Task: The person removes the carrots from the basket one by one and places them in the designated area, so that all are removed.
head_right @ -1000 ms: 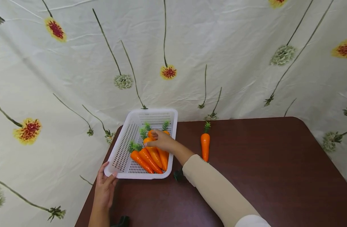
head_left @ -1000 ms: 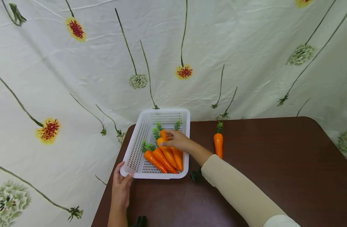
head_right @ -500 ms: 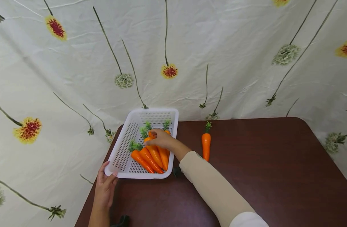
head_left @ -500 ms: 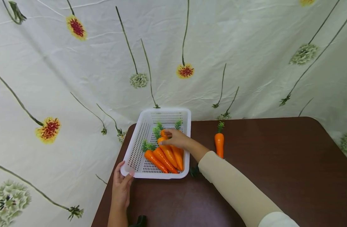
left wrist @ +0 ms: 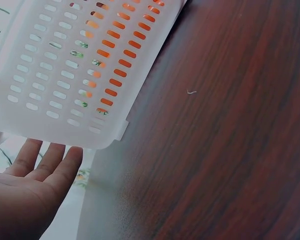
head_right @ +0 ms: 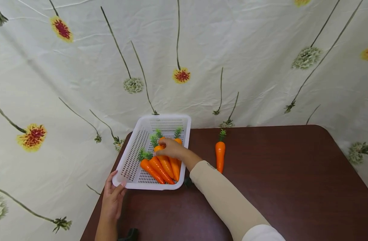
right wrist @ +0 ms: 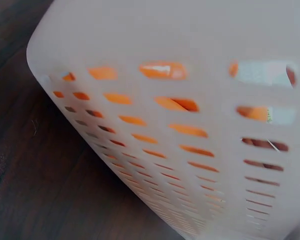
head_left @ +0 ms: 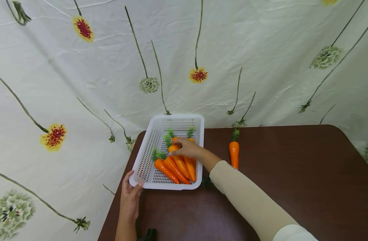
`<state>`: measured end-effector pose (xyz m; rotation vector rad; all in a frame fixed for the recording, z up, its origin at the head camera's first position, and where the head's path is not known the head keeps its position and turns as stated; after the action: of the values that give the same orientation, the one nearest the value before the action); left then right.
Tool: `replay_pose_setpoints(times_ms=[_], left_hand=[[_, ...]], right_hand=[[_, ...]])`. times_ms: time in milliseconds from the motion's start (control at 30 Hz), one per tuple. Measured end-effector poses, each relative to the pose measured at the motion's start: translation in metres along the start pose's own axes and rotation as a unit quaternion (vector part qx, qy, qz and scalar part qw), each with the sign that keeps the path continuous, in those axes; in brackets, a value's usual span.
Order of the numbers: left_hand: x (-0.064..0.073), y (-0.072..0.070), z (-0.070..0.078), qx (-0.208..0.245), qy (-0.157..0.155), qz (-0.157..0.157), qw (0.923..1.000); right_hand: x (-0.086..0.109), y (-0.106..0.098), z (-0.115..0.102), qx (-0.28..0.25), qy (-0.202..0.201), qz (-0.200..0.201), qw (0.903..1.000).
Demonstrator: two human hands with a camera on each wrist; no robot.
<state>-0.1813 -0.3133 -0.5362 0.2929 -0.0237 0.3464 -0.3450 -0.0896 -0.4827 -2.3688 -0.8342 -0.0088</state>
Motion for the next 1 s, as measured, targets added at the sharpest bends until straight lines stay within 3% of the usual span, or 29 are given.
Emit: replay_pose_setpoints(times_ms=[533,1000], left_hand=[[0.0019,0.0010,0.0020,-0.005,-0.001,0.004,1.0000],[0.0023,0.0024,0.0007,-0.005,-0.004,0.002,1.0000]], right_hand=[[-0.0021,0.0042,0.0000,0.075,-0.007,-0.003,0.9972],[0.0042,0.0040,-0.0028,0.102,-0.021,-0.010,0.9945]])
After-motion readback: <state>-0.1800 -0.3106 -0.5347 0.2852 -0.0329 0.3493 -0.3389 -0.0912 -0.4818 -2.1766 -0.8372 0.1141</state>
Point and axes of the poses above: each hand's wrist, its own x-axis away from the middle knuckle, its own y-axis out of the palm, z = x × y, the point moved 8 cm from there along -x, towards the middle knuckle, and after that the axes turned 9 degrees about x, right-handed, at the moved point
